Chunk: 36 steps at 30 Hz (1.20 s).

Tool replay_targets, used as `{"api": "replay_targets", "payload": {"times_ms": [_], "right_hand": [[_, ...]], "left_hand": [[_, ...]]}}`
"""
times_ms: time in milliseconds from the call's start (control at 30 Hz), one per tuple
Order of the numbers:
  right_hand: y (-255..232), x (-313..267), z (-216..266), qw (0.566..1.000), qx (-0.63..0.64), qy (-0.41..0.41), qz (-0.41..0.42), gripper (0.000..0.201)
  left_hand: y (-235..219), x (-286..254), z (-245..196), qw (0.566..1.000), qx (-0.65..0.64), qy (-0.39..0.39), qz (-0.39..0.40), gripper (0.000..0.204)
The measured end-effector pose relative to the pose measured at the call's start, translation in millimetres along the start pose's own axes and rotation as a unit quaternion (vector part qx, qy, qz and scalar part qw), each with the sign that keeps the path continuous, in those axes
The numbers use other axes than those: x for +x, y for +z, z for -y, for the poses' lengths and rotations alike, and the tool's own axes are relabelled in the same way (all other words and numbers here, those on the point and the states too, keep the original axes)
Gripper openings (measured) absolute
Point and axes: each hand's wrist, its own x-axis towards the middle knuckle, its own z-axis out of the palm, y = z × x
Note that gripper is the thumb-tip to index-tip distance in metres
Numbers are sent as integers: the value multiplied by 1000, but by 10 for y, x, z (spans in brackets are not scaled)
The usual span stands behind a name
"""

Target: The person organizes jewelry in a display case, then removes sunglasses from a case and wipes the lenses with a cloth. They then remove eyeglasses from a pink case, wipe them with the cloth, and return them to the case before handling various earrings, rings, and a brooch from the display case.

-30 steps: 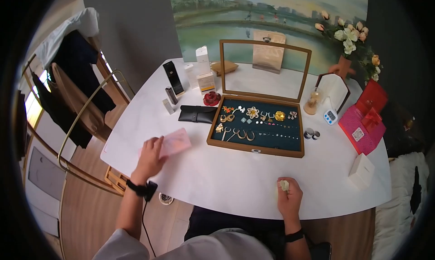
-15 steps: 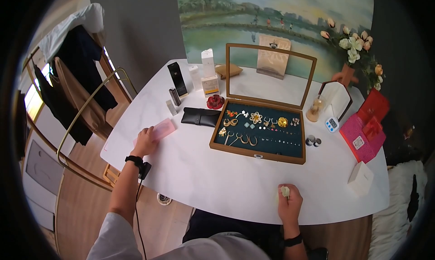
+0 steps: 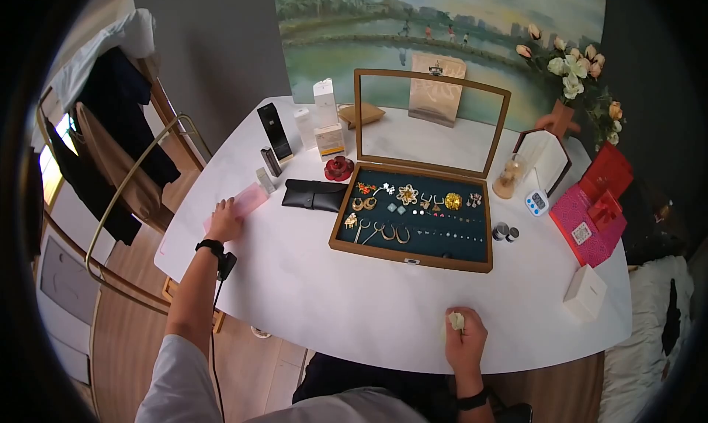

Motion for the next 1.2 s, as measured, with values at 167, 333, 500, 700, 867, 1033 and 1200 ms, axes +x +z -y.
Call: {"api": "replay_targets", "payload": {"times_ms": [167,333,500,700,867,1033,1200], "right_hand": [[4,25,7,1000,-4,6,6,5],[18,48,64,1000,-10,17,5,7],[25,62,68,1000,-7,5,7,7],[15,70,46,999,-29,40,16,6],[19,99,89,999,-27,44,13,6],[36,108,34,999,-34,33,21,7],[15,110,58,996,-48,59,37,7]], "left_hand": [[31,40,-34,1000,4,-7,-6,71],[-1,51,-141,1000,12,-14,-16,74],[-168,265,-376,974,-184,90,-99,80],[-261,625,-727,970,-216,29,-110,68],[-44,941,-635,963,-262,-13,-57,73],[-205,791,-971,960,-274,-8,-63,102],[-165,804,-1057,965,-257,-22,-38,107]]}}
